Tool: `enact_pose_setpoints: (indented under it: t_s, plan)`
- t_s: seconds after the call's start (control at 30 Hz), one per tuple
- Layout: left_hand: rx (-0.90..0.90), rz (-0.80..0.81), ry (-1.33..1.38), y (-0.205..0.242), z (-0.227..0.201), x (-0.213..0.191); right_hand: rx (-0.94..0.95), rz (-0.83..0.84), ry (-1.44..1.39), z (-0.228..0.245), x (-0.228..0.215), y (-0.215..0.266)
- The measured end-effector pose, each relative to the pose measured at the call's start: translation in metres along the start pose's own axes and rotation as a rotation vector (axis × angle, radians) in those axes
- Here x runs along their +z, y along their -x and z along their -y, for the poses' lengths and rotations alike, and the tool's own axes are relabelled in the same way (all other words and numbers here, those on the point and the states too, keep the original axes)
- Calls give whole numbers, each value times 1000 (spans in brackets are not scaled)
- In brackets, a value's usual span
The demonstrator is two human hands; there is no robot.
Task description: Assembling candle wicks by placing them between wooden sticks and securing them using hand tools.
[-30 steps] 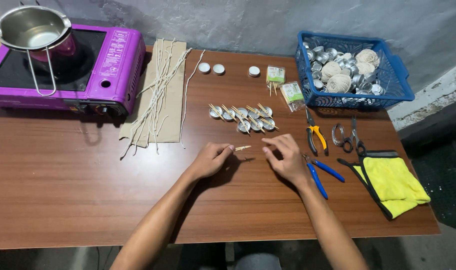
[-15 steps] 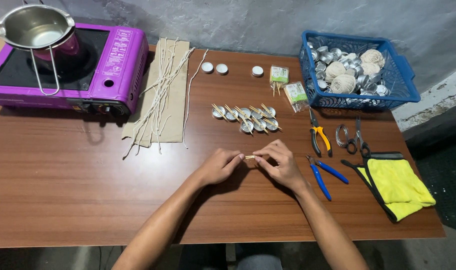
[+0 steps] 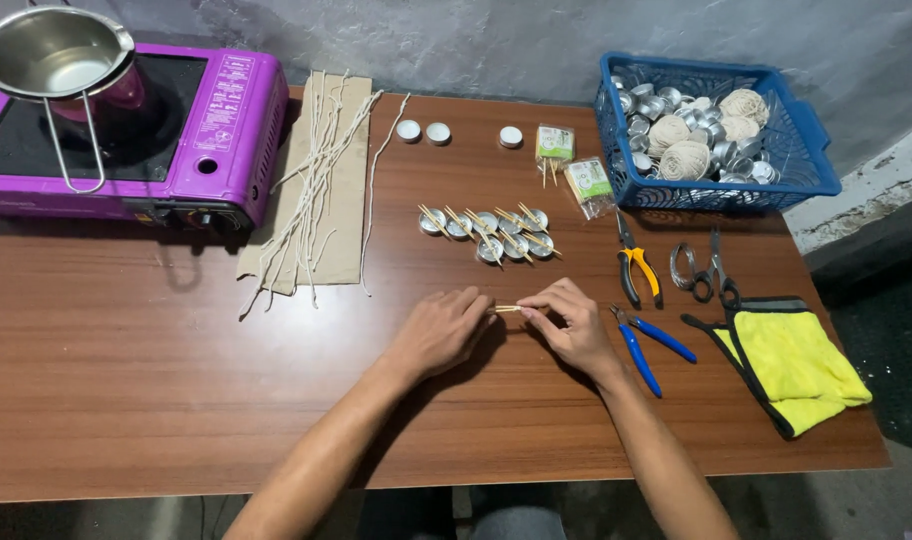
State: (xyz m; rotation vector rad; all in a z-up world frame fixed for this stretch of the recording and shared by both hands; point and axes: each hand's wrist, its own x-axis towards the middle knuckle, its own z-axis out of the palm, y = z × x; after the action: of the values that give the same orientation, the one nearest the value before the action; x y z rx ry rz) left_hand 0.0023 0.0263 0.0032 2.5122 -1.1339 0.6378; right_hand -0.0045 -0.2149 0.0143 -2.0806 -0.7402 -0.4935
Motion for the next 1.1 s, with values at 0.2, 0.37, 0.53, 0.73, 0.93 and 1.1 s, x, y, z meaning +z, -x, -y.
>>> enact_pose_setpoints:
  t_s: [0.2, 0.37, 0.53, 0.73, 0.93, 1.1]
  plan:
    - [179, -205, -190, 6, 9, 29, 0, -5, -12, 3, -1, 0]
    - [167, -221, -132, 5, 5, 30, 10, 3, -26, -1, -1, 3]
    - [116, -207, -23, 3, 1, 19, 12, 10, -40, 3, -3, 1]
    - [-69, -151, 450, -2, -5, 0, 10, 19, -45, 4, -4, 2]
    - [-148, -122, 720, -9, -7, -11, 34, 24, -40, 1, -4, 3]
    - [-130, -93, 685, -4, -1, 3, 21, 35, -33, 2, -3, 3]
